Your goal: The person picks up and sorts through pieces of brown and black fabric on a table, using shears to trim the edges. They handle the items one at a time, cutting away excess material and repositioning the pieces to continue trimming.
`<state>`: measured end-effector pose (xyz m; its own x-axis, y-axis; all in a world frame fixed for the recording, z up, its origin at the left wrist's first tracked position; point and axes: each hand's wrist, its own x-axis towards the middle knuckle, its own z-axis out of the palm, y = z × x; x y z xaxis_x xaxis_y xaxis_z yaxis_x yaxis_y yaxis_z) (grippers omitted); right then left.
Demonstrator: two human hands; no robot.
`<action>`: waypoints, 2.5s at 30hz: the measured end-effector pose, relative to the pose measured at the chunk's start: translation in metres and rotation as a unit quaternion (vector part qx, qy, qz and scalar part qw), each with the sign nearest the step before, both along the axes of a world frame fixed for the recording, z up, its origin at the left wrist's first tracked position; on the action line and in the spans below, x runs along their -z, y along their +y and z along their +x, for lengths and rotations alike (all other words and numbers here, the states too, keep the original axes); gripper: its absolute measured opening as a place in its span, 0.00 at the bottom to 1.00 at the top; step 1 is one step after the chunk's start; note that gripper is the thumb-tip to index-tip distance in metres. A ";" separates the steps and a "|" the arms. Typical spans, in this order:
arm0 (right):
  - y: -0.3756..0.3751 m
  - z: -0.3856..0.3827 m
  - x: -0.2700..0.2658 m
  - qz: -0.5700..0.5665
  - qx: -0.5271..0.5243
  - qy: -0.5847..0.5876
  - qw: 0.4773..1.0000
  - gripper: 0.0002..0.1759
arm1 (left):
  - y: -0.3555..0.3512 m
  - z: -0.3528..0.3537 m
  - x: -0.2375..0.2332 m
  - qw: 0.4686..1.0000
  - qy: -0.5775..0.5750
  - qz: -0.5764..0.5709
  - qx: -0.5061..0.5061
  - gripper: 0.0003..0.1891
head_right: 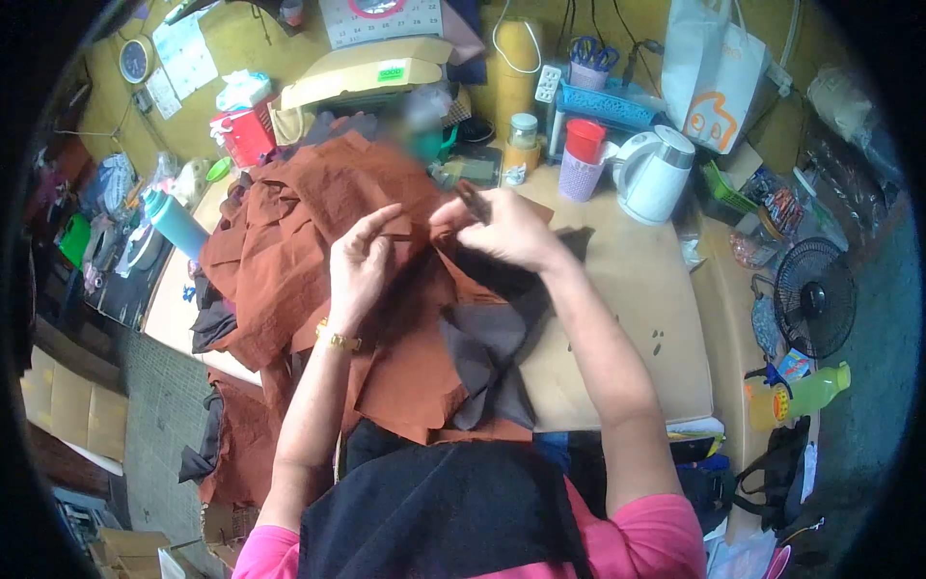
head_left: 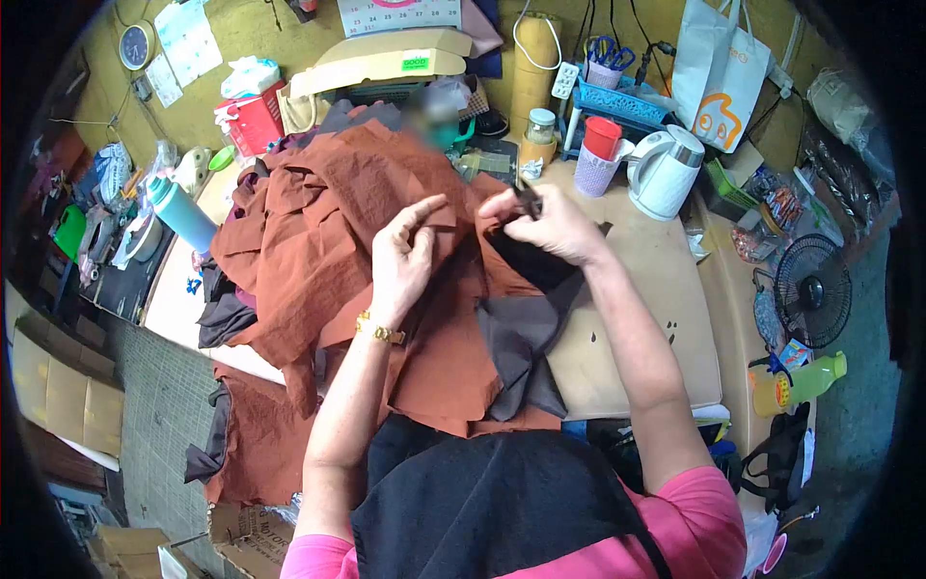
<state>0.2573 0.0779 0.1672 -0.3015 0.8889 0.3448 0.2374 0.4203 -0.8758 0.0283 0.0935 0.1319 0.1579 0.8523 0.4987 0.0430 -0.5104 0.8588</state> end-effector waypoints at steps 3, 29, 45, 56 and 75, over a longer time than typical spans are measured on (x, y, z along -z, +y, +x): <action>0.001 -0.036 0.002 0.044 0.075 -0.028 0.996 0.15 | 0.000 -0.005 0.008 0.998 -0.068 -0.016 0.004 0.09; -0.069 -0.089 0.006 0.190 -0.007 0.012 0.982 0.08 | -0.092 -0.036 0.008 0.964 0.136 0.197 -0.113 0.11; -0.071 -0.067 -0.034 0.171 -0.132 -0.061 0.975 0.09 | -0.102 -0.042 0.000 0.955 0.075 0.273 -0.082 0.12; -0.034 -0.090 -0.086 0.333 -0.034 -0.157 0.929 0.10 | -0.086 -0.034 -0.066 0.916 0.255 0.223 -0.213 0.06; -0.037 -0.029 -0.110 0.202 0.198 0.006 0.959 0.05 | -0.080 -0.149 -0.106 0.878 0.424 0.146 -0.170 0.08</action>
<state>0.2287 0.0414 0.2773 0.0386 0.7262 0.6864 0.4386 0.6049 -0.6647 -0.1207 0.0134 0.2381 0.3384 0.7771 0.5307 0.7959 -0.5373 0.2792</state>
